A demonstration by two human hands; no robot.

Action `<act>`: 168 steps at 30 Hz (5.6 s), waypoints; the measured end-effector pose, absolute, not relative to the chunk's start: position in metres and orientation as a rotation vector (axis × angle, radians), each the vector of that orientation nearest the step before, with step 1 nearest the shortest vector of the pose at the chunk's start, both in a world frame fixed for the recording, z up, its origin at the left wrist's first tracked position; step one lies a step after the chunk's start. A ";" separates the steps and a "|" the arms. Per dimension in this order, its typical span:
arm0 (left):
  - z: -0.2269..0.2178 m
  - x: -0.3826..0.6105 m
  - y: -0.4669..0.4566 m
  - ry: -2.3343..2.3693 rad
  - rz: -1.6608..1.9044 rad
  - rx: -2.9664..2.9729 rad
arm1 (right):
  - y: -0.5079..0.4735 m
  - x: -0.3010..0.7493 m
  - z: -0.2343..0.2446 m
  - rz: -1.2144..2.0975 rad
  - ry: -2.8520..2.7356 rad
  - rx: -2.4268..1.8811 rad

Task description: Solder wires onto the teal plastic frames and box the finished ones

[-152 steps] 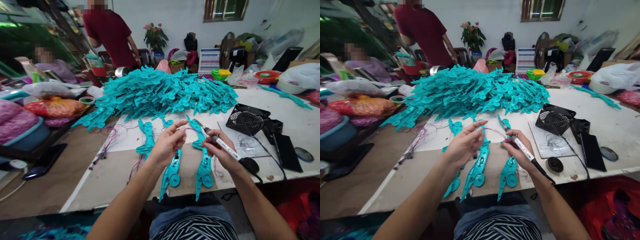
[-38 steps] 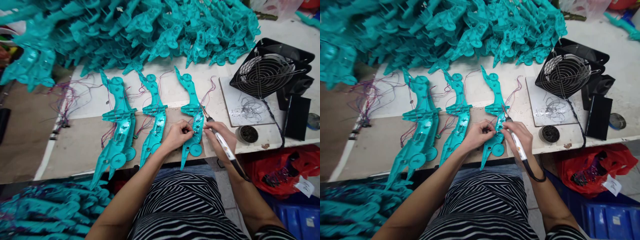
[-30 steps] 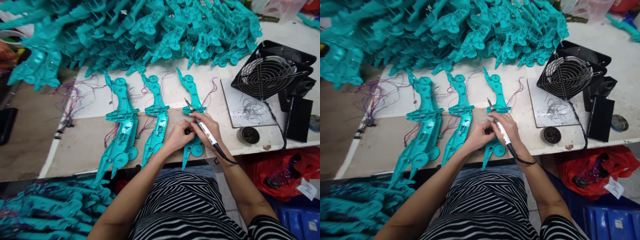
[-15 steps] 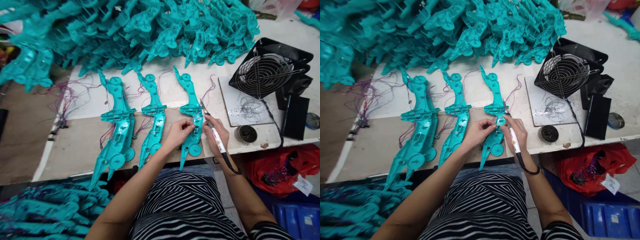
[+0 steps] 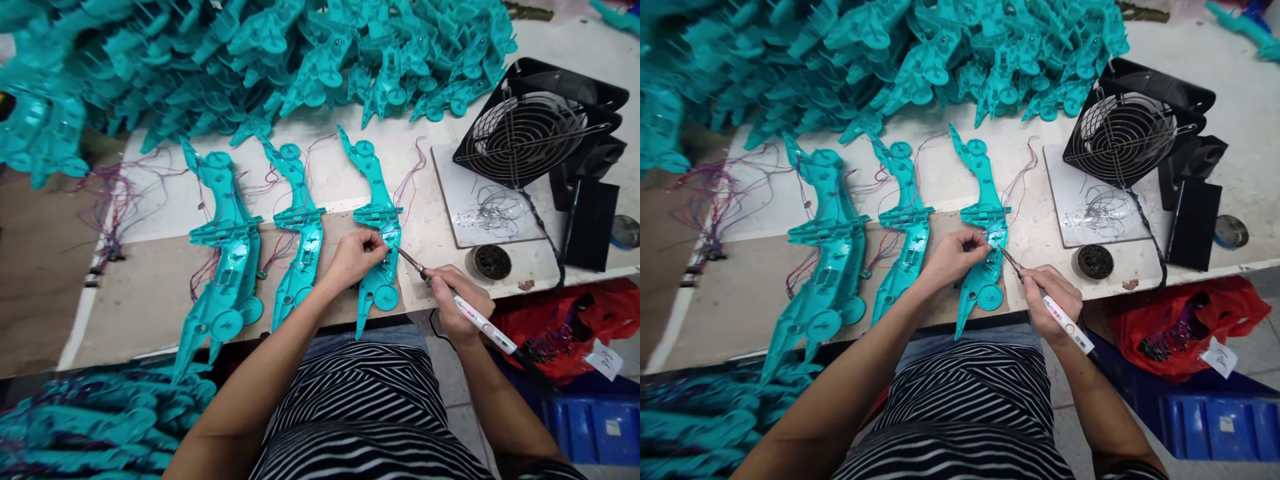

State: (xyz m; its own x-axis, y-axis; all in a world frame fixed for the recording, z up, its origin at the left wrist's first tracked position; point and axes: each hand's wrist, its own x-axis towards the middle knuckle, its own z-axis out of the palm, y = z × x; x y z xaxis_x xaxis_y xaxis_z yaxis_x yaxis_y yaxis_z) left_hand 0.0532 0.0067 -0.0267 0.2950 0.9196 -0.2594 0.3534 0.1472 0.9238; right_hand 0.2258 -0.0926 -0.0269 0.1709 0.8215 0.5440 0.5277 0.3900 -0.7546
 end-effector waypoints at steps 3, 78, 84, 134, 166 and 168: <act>-0.028 0.054 0.007 1.261 0.635 1.414 | -0.092 0.226 -0.028 0.336 -1.525 -1.246; -0.026 0.055 0.008 1.265 0.572 1.431 | -0.104 0.231 -0.056 0.393 -1.295 -1.277; -0.031 0.056 -0.002 1.351 0.581 1.576 | -0.096 0.217 -0.053 0.476 -1.220 -1.551; 0.050 -0.155 -0.043 1.653 0.597 1.555 | -0.067 0.007 -0.033 1.010 -1.059 -0.856; 0.008 -0.126 -0.053 1.334 0.713 0.522 | -0.091 0.281 0.045 -0.222 -0.982 -1.467; 0.009 -0.124 -0.055 1.378 0.699 0.516 | -0.074 0.351 0.058 -0.362 -0.799 -1.599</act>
State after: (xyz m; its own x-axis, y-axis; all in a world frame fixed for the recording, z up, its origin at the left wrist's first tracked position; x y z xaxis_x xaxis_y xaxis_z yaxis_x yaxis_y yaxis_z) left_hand -0.1236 -0.0553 0.0094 0.0477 0.7118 -0.7007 -0.1445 0.6991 0.7003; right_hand 0.3511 -0.0744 0.0581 0.7109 0.2880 0.6416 0.6723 -0.0107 -0.7402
